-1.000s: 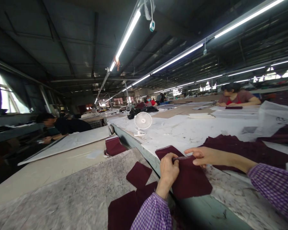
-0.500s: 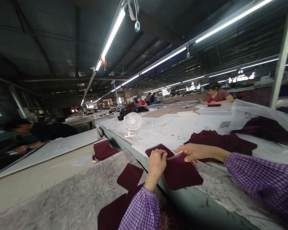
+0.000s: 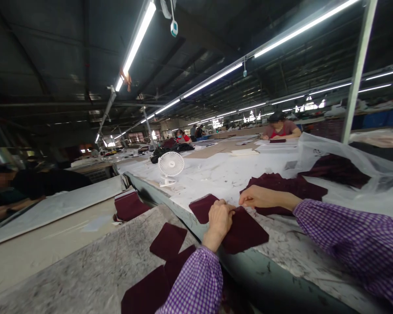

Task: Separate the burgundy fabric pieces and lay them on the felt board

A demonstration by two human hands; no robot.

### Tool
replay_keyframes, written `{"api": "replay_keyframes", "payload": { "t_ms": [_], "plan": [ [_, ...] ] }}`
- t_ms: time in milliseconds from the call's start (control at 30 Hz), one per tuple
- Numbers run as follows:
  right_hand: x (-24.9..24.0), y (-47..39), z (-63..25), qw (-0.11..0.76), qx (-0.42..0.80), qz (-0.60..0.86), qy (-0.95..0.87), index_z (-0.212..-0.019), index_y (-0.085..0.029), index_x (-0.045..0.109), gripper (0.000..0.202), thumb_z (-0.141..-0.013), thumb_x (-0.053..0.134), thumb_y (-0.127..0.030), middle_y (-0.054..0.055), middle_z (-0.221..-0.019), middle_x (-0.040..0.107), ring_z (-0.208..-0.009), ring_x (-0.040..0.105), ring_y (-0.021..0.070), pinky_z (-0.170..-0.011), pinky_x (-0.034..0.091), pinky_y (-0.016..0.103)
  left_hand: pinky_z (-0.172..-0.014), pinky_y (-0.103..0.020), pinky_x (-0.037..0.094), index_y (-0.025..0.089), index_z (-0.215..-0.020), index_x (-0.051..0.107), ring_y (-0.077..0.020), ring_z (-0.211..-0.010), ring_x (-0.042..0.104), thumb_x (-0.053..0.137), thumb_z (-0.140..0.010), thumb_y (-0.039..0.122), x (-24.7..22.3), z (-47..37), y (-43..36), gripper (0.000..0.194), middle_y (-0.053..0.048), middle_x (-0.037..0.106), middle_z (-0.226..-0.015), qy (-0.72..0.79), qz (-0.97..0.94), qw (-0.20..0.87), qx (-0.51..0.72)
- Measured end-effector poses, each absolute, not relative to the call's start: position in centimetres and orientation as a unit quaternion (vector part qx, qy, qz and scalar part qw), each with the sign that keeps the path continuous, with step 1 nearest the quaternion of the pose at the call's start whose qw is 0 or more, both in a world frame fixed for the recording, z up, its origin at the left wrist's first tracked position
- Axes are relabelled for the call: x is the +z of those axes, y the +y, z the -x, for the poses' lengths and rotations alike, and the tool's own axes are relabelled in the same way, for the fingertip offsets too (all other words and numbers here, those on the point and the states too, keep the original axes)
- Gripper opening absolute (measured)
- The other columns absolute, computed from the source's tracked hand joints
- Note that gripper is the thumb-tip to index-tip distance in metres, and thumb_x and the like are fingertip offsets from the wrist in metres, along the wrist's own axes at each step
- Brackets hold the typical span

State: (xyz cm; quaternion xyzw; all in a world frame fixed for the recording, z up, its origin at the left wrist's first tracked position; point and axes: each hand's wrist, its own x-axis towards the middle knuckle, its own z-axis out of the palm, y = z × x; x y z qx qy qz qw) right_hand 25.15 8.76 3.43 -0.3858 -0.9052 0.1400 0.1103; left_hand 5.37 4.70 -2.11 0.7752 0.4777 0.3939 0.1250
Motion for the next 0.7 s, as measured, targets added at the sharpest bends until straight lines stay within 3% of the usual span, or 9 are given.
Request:
{"api": "replay_keyframes", "payload": {
  "t_ms": [300, 467, 700],
  "plan": [
    [3.4, 8.1, -24.5, 0.096, 0.047, 0.359, -0.927, -0.082, -0.014, 0.071, 0.028, -0.074, 0.045, -0.012, 0.006, -0.074, 0.07, -0.064, 0.059, 0.0157, -0.064, 0.044, 0.024, -0.091, -0.032, 0.037, 0.026, -0.074, 0.073, -0.0223, -0.088, 0.049, 0.059, -0.078, 0.012, -1.9, -5.4, 4.3, 0.021, -0.005, 0.052, -0.076, 0.471, -0.773, 0.152, 0.397],
    [3.4, 8.0, -24.3, 0.077, 0.037, 0.371, -0.925, -0.079, -0.014, 0.069, 0.021, -0.074, 0.048, -0.012, 0.005, -0.071, 0.067, -0.06, 0.055, 0.0142, -0.06, 0.04, 0.023, -0.087, -0.032, 0.04, 0.026, -0.092, 0.074, -0.0224, -0.095, 0.05, 0.051, -0.086, 0.021, -1.5, -5.4, 4.1, 0.024, -0.006, 0.058, -0.091, 0.512, -0.809, 0.062, 0.281],
    [2.1, 7.8, -24.5, 0.076, -0.095, 0.301, -0.946, -0.08, -0.015, 0.062, 0.02, -0.085, 0.044, -0.014, 0.005, -0.078, 0.062, -0.071, 0.056, 0.0165, -0.067, 0.04, 0.027, -0.082, -0.03, 0.041, 0.028, -0.099, 0.073, -0.0205, -0.093, 0.05, 0.041, -0.09, 0.019, -2.0, -5.1, 4.3, 0.034, -0.005, 0.06, -0.093, 0.507, -0.825, 0.017, 0.25]
  ]
}}
